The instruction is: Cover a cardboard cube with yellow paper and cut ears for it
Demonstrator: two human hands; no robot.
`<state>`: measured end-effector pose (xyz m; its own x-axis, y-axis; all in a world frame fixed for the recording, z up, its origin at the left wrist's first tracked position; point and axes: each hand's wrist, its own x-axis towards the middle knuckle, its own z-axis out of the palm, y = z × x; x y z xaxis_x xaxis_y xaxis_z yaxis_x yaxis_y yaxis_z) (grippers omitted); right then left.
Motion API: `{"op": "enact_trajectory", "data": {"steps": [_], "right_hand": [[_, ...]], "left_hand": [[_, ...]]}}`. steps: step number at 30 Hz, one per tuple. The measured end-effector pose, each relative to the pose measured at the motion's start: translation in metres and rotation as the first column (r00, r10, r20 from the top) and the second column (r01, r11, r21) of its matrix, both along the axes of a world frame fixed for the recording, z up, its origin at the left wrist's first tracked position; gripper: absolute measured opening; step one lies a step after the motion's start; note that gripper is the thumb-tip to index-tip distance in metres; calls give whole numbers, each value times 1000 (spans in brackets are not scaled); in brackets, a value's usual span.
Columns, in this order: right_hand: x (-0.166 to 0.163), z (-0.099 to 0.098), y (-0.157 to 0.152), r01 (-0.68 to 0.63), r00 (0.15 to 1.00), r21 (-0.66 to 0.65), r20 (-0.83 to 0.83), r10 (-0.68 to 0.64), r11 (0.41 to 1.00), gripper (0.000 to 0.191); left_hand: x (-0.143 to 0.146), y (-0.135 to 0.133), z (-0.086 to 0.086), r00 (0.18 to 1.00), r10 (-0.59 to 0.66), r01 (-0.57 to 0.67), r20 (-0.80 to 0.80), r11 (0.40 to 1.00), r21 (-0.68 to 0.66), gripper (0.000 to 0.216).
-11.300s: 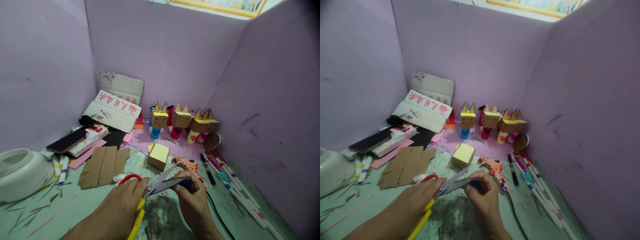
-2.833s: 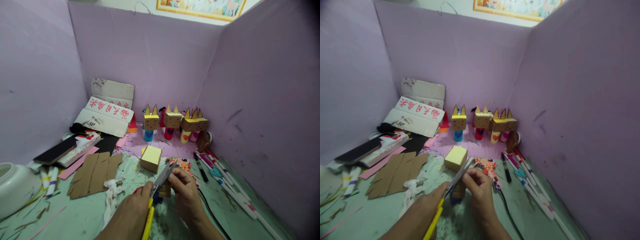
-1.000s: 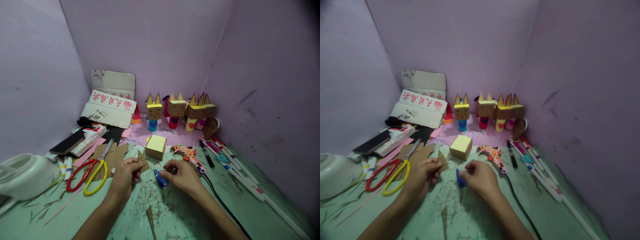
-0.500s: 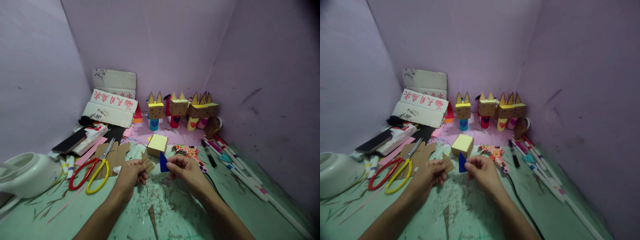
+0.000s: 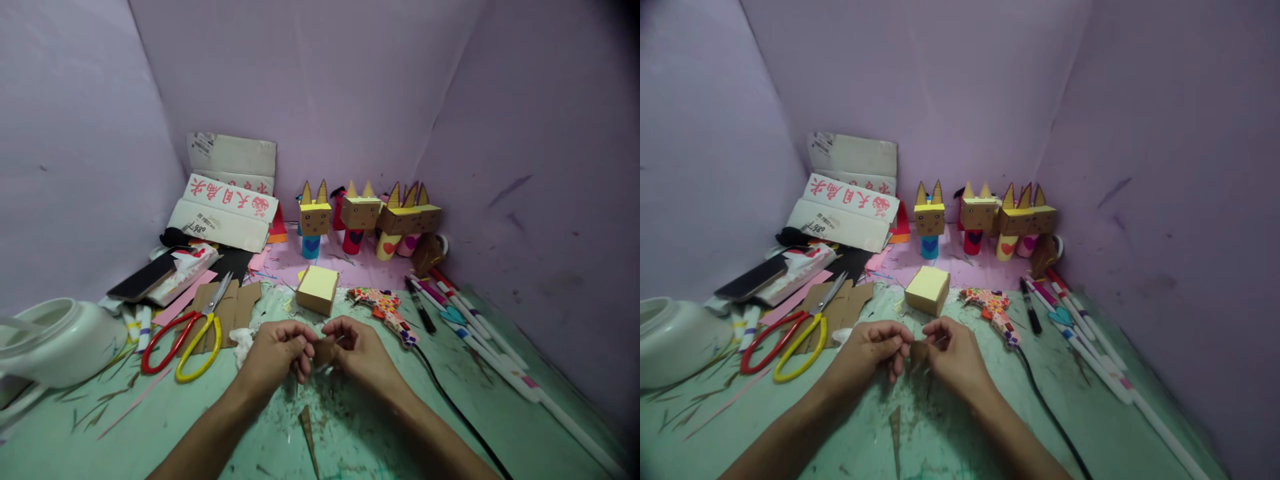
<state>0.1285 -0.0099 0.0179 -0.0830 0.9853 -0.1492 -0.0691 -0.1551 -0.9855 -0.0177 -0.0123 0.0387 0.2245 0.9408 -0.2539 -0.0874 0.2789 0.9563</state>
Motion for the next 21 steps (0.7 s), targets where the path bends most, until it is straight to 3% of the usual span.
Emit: {"op": "enact_trajectory", "data": {"steps": [5, 9, 11, 14, 17, 19, 21], "right_hand": [[-5, -6, 0, -102, 991, -21, -93, 99, 995, 18], [1, -6, 6, 8, 996, -56, -91, -13, 998, 14], [6, -3, 9, 87, 993, -64, -78, -92, 994, 13], [11, -1, 11, 71, 997, -85, -18, -73, 994, 10], [13, -3, 9, -53, 977, 6, 205, 50, 999, 9], [14, -4, 7, -167, 884, 125, 459, 92, 978, 15], [14, -4, 3, -294, 722, 176, 685, 98, 939, 20]], "left_hand": [[7, 1, -6, 1000, -1, 2, 30, 999, -45, 13], [2, 7, -12, 996, 86, -86, -19, 996, -7, 14], [-6, 8, -8, 986, 103, -89, -130, 990, 113, 13], [-17, 5, 2, 891, 56, 114, -450, 934, 340, 13], [-22, -3, 11, 744, -149, 441, -651, 842, 311, 20], [-20, -9, 13, 638, -255, 588, -727, 771, 245, 18], [-16, -16, 14, 517, -240, 654, -822, 730, 198, 13]]}}
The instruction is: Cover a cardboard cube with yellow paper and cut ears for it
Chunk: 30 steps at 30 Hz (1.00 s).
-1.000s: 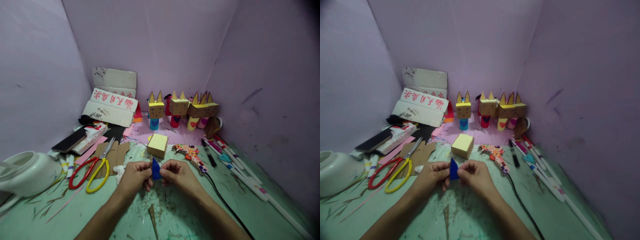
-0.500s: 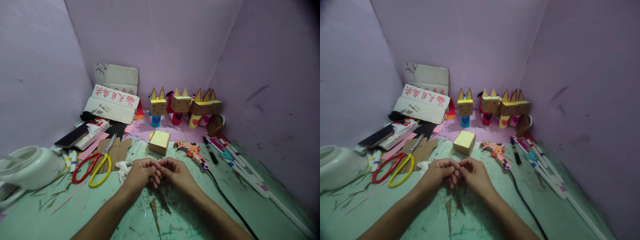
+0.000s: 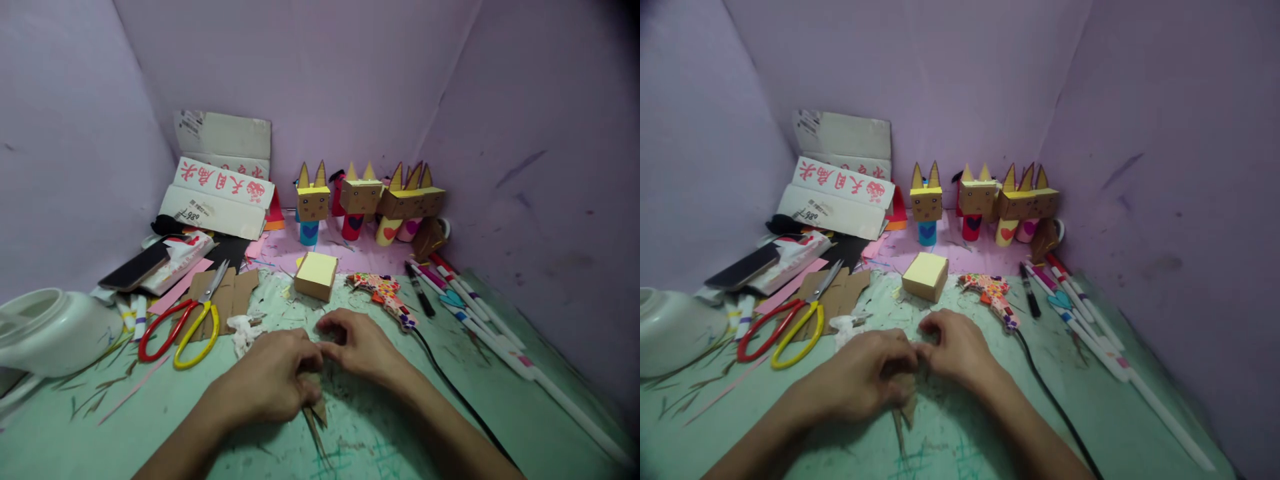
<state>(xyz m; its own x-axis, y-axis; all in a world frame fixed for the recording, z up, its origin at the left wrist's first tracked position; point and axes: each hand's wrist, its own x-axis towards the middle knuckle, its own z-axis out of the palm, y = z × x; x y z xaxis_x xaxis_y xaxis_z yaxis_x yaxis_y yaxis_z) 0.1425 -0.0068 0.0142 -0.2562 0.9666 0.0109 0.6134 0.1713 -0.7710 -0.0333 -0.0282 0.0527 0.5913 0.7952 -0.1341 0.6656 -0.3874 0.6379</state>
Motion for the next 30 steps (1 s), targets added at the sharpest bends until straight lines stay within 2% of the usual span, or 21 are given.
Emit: {"op": "enact_trajectory", "data": {"steps": [2, 4, 9, 12, 14, 17, 20, 23, 26, 28, 30], "right_hand": [[0, 2, -3, -73, 981, 52, 181, 62, 996, 21], [1, 6, -4, -127, 961, 53, 253, 110, 990, 20], [0, 11, -4, -153, 957, 7, 249, 146, 988, 10], [0, 8, -2, -128, 969, -4, 212, 126, 992, 10], [0, 4, -1, -74, 985, -32, 152, 78, 997, 9], [2, -2, 1, -26, 999, -78, -24, 24, 997, 11], [2, -3, 2, -55, 976, -73, -216, 39, 996, 15], [1, 3, 2, -45, 939, -59, -342, 22, 997, 17], [0, 11, 1, -61, 898, -110, -440, 6, 992, 12], [0, 14, 1, -84, 861, -158, -508, -8, 984, 15], [1, 16, 0, -98, 796, -220, -603, -56, 970, 28]], "left_hand": [[5, -5, 0, 992, -19, 26, -124, 998, 58, 12], [7, -9, 1, 984, -39, 49, -172, 997, 55, 17], [0, -9, 4, 985, -45, 53, -169, 998, 40, 16], [-10, -4, 10, 998, -9, 7, -69, 1000, -29, 8], [-15, 2, 15, 990, 115, -108, 83, 991, -81, 6], [-20, 12, 20, 911, 297, -290, 285, 955, -68, 12], [-16, 16, 15, 905, 272, -284, 326, 959, -11, 14], [-5, 14, 4, 924, 231, -228, 306, 973, -46, 12], [6, 10, -3, 896, 331, -293, 296, 942, -164, 7], [11, 10, -5, 820, 447, -347, 356, 885, -311, 8], [13, 11, -5, 730, 532, -339, 428, 826, -450, 19]]}}
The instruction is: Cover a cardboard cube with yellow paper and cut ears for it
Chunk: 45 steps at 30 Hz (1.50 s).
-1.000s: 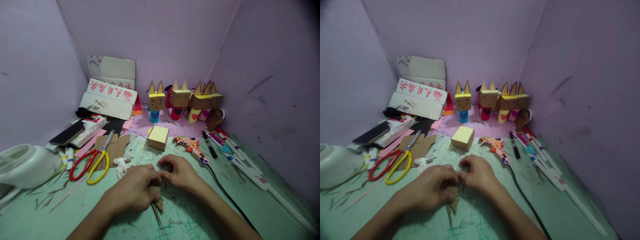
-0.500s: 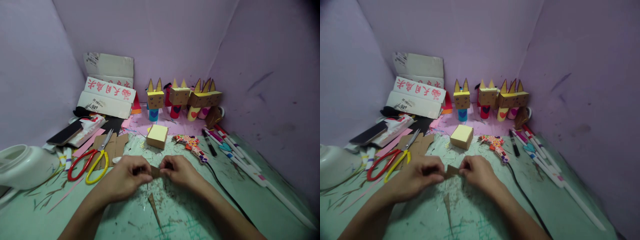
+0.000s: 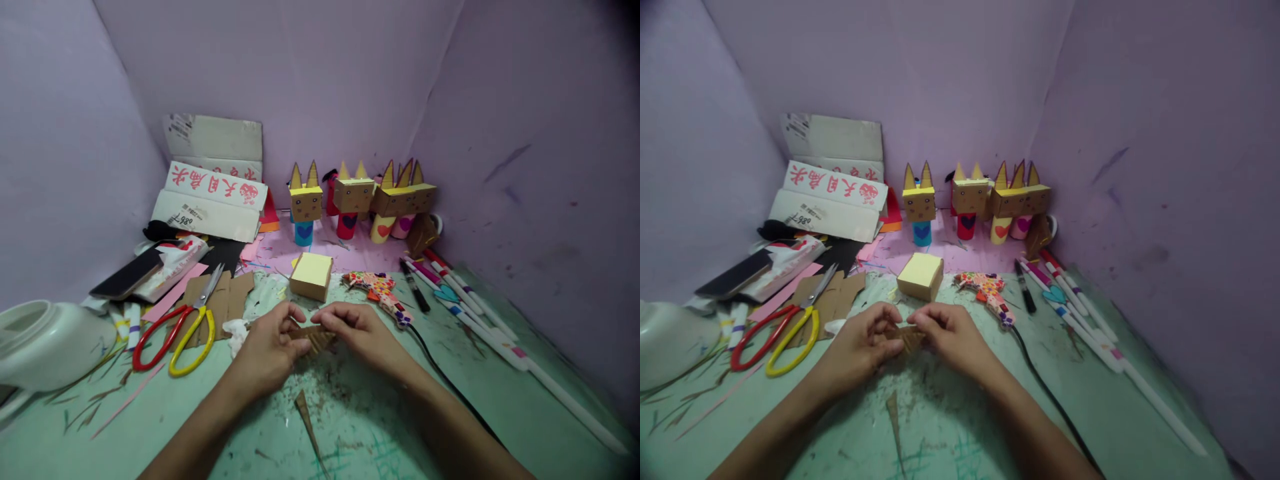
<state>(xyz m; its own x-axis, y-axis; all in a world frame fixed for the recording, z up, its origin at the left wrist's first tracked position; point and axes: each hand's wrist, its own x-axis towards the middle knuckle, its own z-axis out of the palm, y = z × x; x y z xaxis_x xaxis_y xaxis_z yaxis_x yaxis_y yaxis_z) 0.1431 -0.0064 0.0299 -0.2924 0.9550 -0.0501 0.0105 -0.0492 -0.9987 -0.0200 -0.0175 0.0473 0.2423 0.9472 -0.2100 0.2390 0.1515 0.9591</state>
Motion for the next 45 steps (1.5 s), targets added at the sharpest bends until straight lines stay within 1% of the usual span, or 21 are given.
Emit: {"op": "enact_trajectory", "data": {"steps": [1, 3, 5, 7, 8, 9, 12, 15, 18, 20, 23, 25, 30, 35, 40, 45], "right_hand": [[0, 0, 0, 7, 997, -47, -77, -10, 999, 36], [-2, 0, -1, 6, 977, -128, -211, -33, 992, 46], [-6, -1, -3, -45, 967, -143, -256, 7, 989, 48], [-10, -3, -4, -93, 969, -111, -240, 64, 989, 44], [-12, -4, -4, -89, 970, -101, -235, 63, 991, 42], [-13, -6, -4, -65, 971, -101, -237, 40, 993, 39], [-11, -9, -2, 58, 968, -135, -233, -88, 989, 35], [-7, -11, 0, 96, 972, -123, -202, -119, 988, 32], [-5, -11, 0, 91, 975, -118, -191, -112, 989, 33], [-6, -10, -1, 72, 976, -140, -194, -99, 987, 36], [-7, -9, -2, 34, 979, -164, -194, -66, 986, 38], [-8, -8, -2, 32, 981, -156, -186, -61, 987, 38], [-11, -4, -3, 49, 983, -127, -169, -70, 991, 39], [-14, -2, -5, 36, 982, -122, -181, -58, 992, 41], [-13, -7, -4, -6, 962, -159, -271, -38, 987, 44], [-11, -10, -2, -32, 955, -207, -296, -31, 978, 39]], "left_hand": [[0, 1, 0, 998, 25, -23, 52, 999, -27, 23], [0, 2, -1, 994, 64, -60, 93, 997, -46, 27], [0, 2, -4, 988, 99, -95, 116, 995, -36, 27], [1, 0, -6, 980, 131, -130, 149, 991, -18, 28], [2, -1, -8, 976, 140, -140, 169, 990, -13, 29], [2, -2, -9, 971, 141, -142, 191, 990, -13, 31], [4, -4, -11, 966, 133, -132, 221, 991, -19, 35], [4, -4, -13, 968, 140, -133, 207, 990, -46, 29], [4, -3, -13, 958, 106, -65, 265, 985, -160, 34], [6, -3, -13, 936, 131, -62, 327, 975, -214, 32], [8, -4, -12, 900, 189, -97, 393, 965, -242, 28], [9, -4, -12, 891, 191, -93, 413, 965, -244, 29], [8, -4, -14, 905, 132, -52, 404, 977, -205, 31], [10, -3, -18, 906, 144, -73, 398, 979, -189, 27], [9, -2, -19, 920, 158, -98, 358, 979, -181, 25], [7, -1, -18, 947, 138, -89, 290, 981, -174, 23]]}}
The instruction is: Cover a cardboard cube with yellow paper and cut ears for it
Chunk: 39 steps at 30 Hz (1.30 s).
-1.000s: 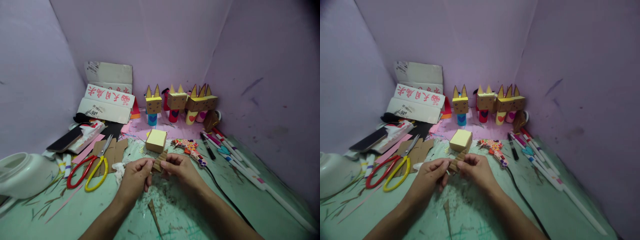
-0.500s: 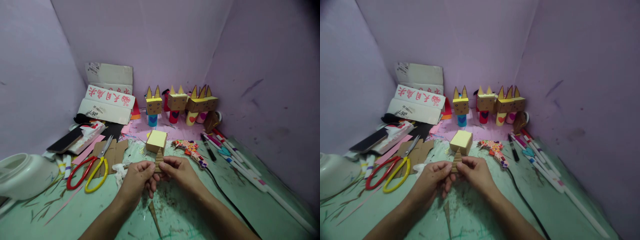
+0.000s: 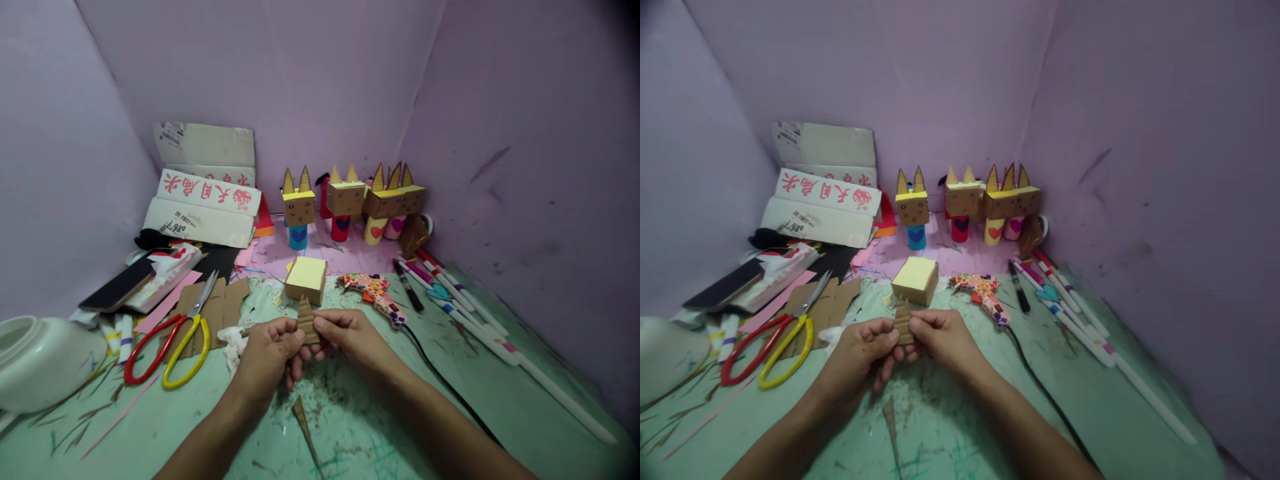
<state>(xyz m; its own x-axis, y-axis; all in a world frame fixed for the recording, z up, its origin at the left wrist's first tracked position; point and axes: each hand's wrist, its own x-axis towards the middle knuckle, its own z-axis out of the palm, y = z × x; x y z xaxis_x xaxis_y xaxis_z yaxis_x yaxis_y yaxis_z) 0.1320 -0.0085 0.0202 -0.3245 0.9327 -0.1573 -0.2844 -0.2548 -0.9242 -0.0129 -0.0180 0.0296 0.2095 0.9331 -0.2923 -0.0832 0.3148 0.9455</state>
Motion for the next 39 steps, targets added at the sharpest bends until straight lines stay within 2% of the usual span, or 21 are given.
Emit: {"op": "enact_trajectory", "data": {"steps": [3, 10, 17, 23, 30, 35, 39], "right_hand": [[0, 1, 0, -29, 1000, 11, 1, 29, 1000, 37], [-1, 1, 2, -25, 999, 66, 45, 22, 997, 29], [-1, 3, 1, -29, 996, 76, 82, 22, 997, 29], [-1, 7, -3, 18, 988, 199, 148, -48, 980, 23], [-4, 6, -3, 98, 969, 147, 210, -128, 984, 15], [-1, 6, -3, 82, 976, 127, 191, -105, 989, 19], [0, 7, -4, 76, 978, 114, 187, -96, 991, 22]], "left_hand": [[0, 1, 1, 999, -13, 13, -46, 1000, 9, 24], [0, 1, 2, 999, -21, 21, -44, 1000, 0, 25], [1, -1, 3, 996, -2, 6, -94, 999, 37, 23], [2, -4, 1, 991, 37, -26, -131, 996, 86, 21], [7, -7, 0, 994, 60, -55, -90, 997, 53, 23], [7, -7, 4, 994, 38, -33, -102, 998, 54, 24], [7, -10, 6, 985, 13, 9, -174, 993, 121, 21]]}}
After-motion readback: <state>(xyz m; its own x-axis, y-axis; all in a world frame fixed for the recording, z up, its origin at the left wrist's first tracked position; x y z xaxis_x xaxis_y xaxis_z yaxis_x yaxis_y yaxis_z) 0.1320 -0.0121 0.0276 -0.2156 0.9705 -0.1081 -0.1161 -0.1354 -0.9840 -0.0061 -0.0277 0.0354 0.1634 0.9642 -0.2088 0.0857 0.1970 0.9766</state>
